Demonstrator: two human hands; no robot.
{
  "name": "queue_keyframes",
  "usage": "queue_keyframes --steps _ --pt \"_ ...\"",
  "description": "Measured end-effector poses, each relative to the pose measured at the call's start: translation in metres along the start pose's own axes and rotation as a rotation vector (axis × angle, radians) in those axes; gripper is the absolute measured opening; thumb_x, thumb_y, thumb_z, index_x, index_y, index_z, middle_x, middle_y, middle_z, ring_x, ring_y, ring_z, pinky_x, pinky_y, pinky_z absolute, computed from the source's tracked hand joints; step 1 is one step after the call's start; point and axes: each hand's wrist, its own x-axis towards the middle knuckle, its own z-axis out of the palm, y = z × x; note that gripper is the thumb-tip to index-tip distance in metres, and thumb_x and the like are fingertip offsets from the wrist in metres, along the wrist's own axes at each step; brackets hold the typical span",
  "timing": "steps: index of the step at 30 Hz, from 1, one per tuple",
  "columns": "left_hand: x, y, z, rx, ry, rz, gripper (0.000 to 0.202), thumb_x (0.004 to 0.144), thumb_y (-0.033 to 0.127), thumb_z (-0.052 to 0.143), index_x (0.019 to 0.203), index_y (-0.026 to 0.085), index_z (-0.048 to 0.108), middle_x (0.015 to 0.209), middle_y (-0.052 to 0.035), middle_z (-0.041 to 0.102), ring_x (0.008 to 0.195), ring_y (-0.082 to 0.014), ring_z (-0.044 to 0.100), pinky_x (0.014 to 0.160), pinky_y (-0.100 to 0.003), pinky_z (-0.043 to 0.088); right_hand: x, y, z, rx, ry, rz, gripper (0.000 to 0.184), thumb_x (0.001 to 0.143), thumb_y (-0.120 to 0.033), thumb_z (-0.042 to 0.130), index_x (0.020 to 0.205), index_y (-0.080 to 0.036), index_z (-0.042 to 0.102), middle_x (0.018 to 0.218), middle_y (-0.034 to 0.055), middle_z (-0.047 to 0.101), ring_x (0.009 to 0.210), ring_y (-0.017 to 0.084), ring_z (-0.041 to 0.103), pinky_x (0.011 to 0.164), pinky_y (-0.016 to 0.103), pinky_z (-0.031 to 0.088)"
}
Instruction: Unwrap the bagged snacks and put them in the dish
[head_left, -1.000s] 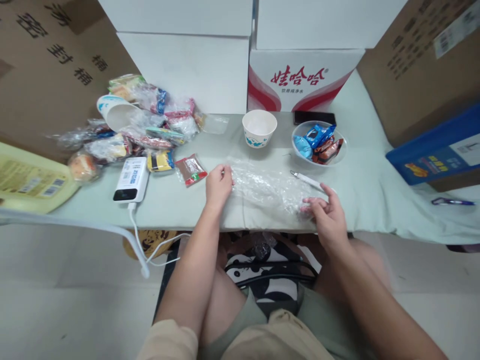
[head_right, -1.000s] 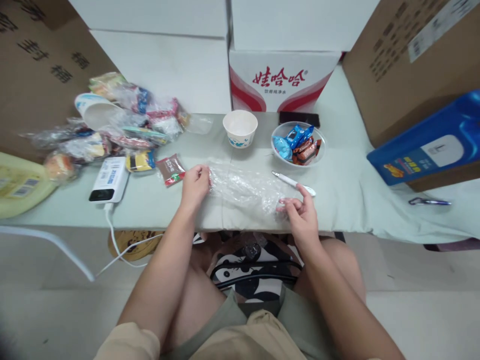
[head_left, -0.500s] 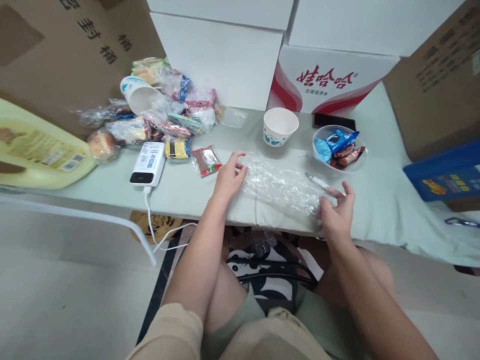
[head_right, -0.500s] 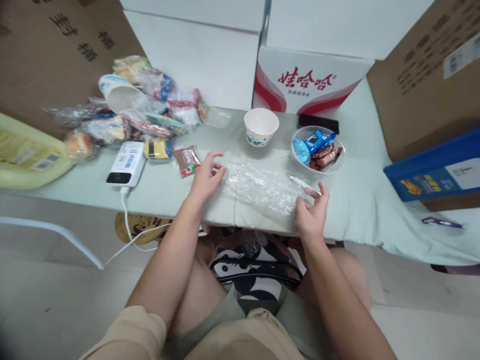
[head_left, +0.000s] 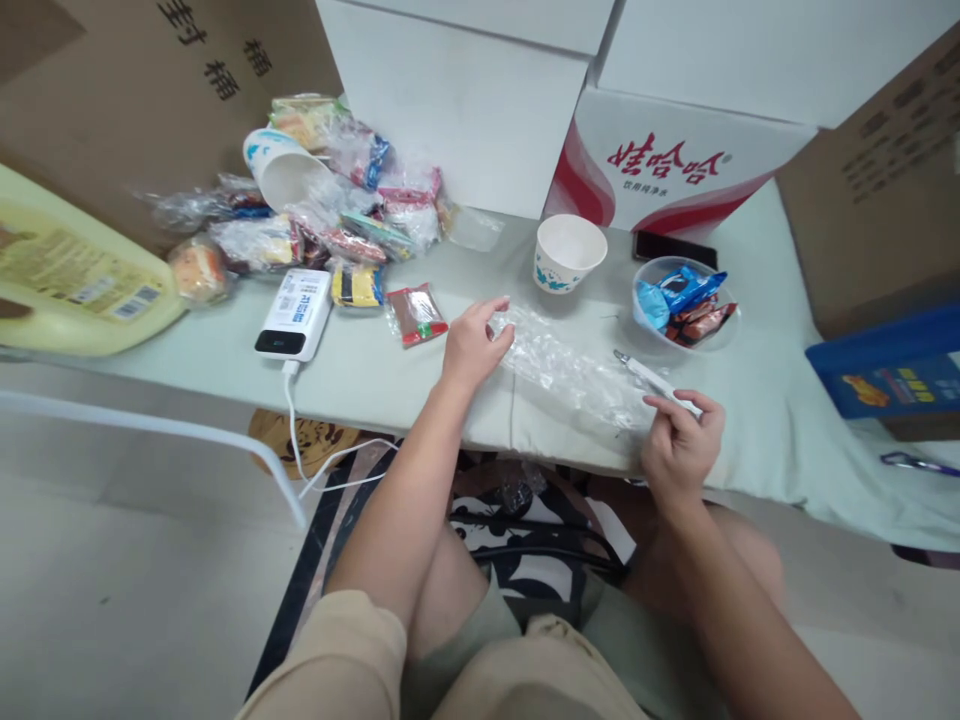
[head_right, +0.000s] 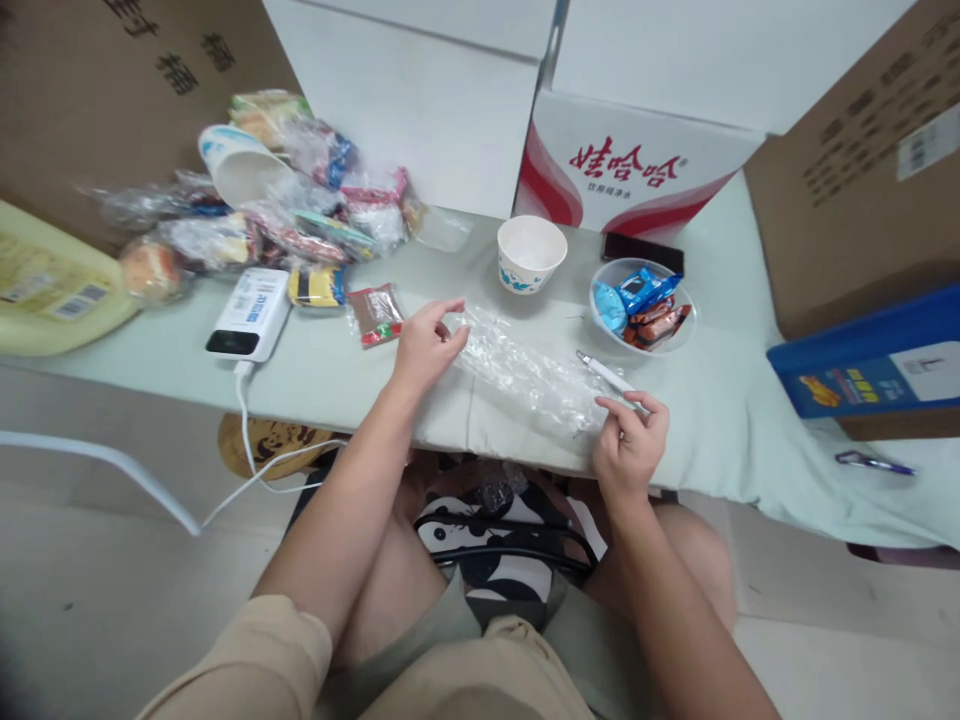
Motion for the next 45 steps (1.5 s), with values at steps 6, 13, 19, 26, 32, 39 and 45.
queue_keyframes --steps 6,13,19,26,32,39,45 --pt "0.002 -0.007 0.003 0.206 0.001 -0.052 0.042 0.088 0.016 0.057 0.129 0.015 0.066 0.126 -0.0118 0.068 0.102 -0.0223 0.067 0.100 -0.034 0.050 0.002 0.014 0.011 -0.065 -0.123 -0.147 0.031 0.092 -0.025 0.048 0.105 -0.018 0.075 0.109 0.0124 0.058 0.076 0.016 0.056 0.077 0.038 0.051" --pt "-0.002 -0.002 0.008 0.436 -0.001 -0.145 0.048 0.088 0.020 0.058 0.136 0.026 0.061 0.129 -0.0125 0.065 0.121 -0.0341 0.055 0.102 -0.047 0.043 -0.002 0.008 0.013 -0.389 -0.372 -0.218 0.036 0.092 -0.029 0.051 0.120 -0.022 0.072 0.128 0.0158 0.061 0.112 0.032 0.055 0.096 0.053 0.045" --pt "0.000 -0.001 0.007 0.249 -0.081 -0.125 0.045 0.079 0.008 0.059 0.120 0.026 0.065 0.095 -0.0084 0.071 0.101 -0.0296 0.060 0.092 -0.044 0.044 -0.025 0.000 -0.026 -0.357 -0.577 -0.259 0.038 0.093 -0.034 0.050 0.126 -0.026 0.067 0.134 0.0147 0.059 0.125 0.035 0.052 0.099 0.056 0.044" --pt "0.000 0.004 0.006 -0.418 -0.414 -0.078 0.038 0.065 0.009 0.058 0.101 0.021 0.058 0.074 0.0054 0.053 0.070 -0.0110 0.059 0.070 -0.024 0.046 -0.013 -0.017 -0.070 -0.204 -0.556 -0.177 0.041 0.088 -0.047 0.059 0.122 -0.024 0.063 0.137 0.0163 0.058 0.132 0.039 0.050 0.107 0.061 0.038" --pt "-0.006 0.019 0.001 -0.691 -0.556 -0.108 0.042 0.062 0.015 0.061 0.102 0.021 0.051 0.080 0.0064 0.049 0.065 -0.0087 0.061 0.064 -0.023 0.045 0.031 -0.047 0.001 0.219 -0.747 0.049 0.085 0.071 -0.048 0.076 0.143 -0.018 0.043 0.141 0.0199 0.056 0.127 0.033 0.056 0.104 0.053 0.046" --pt "-0.002 0.015 -0.004 -0.846 -0.162 -0.293 0.053 0.068 0.024 0.075 0.111 0.027 0.045 0.112 -0.0024 0.060 0.085 -0.0124 0.067 0.069 -0.024 0.050 0.054 -0.070 0.039 0.541 -0.943 0.349 0.024 0.072 -0.041 0.070 0.073 -0.021 0.058 0.055 -0.0046 0.056 0.048 0.011 0.051 0.050 0.026 0.042" --pt "-0.007 0.026 0.014 -0.985 -0.577 -0.598 0.030 0.077 0.034 0.076 0.095 0.017 0.060 0.099 -0.0103 0.070 0.081 -0.0182 0.071 0.074 -0.032 0.055 0.055 -0.063 0.045 0.786 -0.637 0.653 0.042 0.064 -0.051 0.079 0.080 -0.023 0.052 0.067 -0.0048 0.060 0.055 0.014 0.061 0.050 0.025 0.045"
